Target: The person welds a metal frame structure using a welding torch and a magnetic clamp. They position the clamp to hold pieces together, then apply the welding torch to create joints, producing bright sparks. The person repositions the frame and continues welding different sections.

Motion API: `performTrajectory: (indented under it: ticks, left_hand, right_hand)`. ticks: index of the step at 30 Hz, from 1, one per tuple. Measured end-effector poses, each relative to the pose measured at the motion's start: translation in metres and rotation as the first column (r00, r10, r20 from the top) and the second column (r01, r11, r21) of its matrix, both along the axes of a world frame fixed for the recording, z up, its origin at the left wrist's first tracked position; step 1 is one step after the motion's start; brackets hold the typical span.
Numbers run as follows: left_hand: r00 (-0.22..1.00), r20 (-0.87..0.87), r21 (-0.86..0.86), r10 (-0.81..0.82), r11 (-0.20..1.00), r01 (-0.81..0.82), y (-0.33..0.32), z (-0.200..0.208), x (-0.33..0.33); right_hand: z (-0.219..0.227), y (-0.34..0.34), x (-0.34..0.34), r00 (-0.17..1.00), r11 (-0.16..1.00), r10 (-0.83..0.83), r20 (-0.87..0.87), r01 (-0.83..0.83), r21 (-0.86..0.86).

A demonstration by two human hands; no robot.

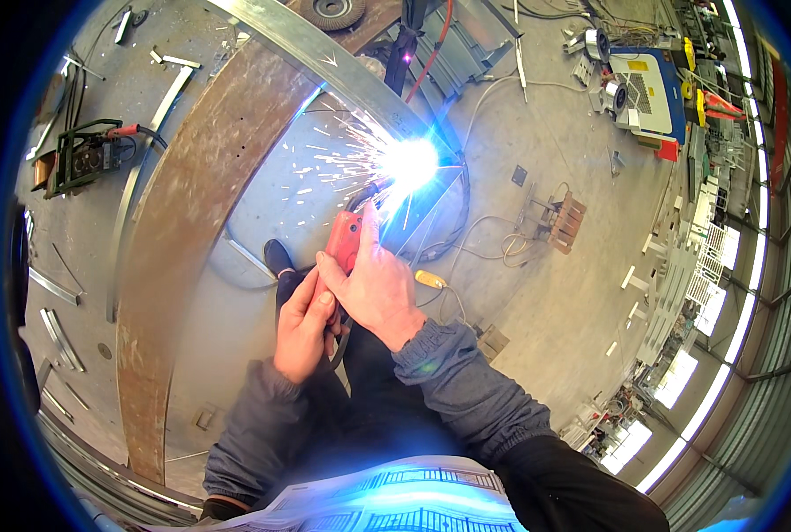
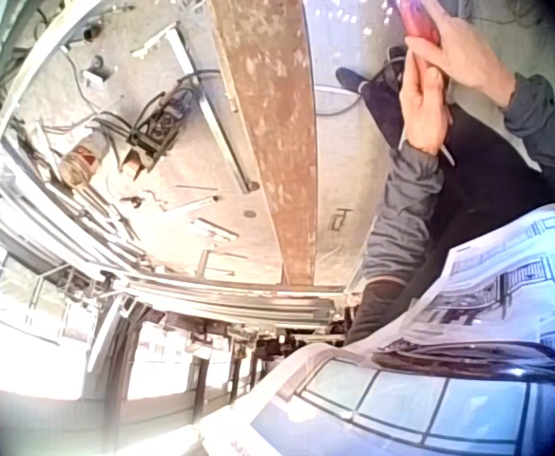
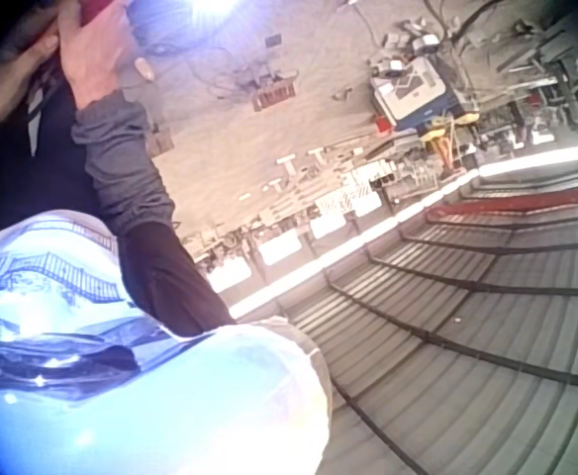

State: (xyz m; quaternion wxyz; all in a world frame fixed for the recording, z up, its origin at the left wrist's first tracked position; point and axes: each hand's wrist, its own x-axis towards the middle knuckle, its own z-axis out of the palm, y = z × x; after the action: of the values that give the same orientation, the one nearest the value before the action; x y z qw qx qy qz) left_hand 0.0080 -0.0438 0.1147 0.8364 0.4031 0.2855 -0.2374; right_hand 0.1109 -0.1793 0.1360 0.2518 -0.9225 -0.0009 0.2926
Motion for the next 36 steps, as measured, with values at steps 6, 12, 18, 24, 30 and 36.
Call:
performTrajectory:
  ticks: [6,12,18,24,30,36]
  left_hand:
    - [1.0,0.006,0.004,0.001,1.0,-0.001,-0.001,0.0,0.0]
    - [0.999,0.023,-0.013,0.039,0.999,-0.039,-0.005,-0.007,-0.003]
    - [0.999,0.016,-0.008,0.037,0.999,-0.037,-0.004,-0.006,-0.002]
    - [1.0,-0.03,0.01,-0.008,1.0,0.008,-0.001,0.007,0.007]
    - [0.999,-0.015,-0.022,0.035,0.999,-0.036,-0.005,-0.001,0.002]
    - [1.0,-0.018,0.007,0.016,1.0,-0.016,-0.004,0.001,0.004]
  right_hand:
    - [0.002,0.001,0.002,1.0,1.0,0.001,-0.026,-0.002,-0.031]
    - [0.004,0.003,0.005,0.999,0.999,0.009,-0.051,-0.011,-0.052]
    - [0.002,0.002,0.005,0.999,0.998,0.021,-0.032,-0.022,-0.06]
    - [0.005,0.004,0.007,0.999,0.995,0.034,-0.042,-0.037,-0.094]
    - [0.008,0.005,0.011,0.996,0.994,0.034,-0.086,-0.043,-0.102]
    - [0.009,0.006,0.014,0.991,0.991,0.034,-0.13,-0.051,-0.128]
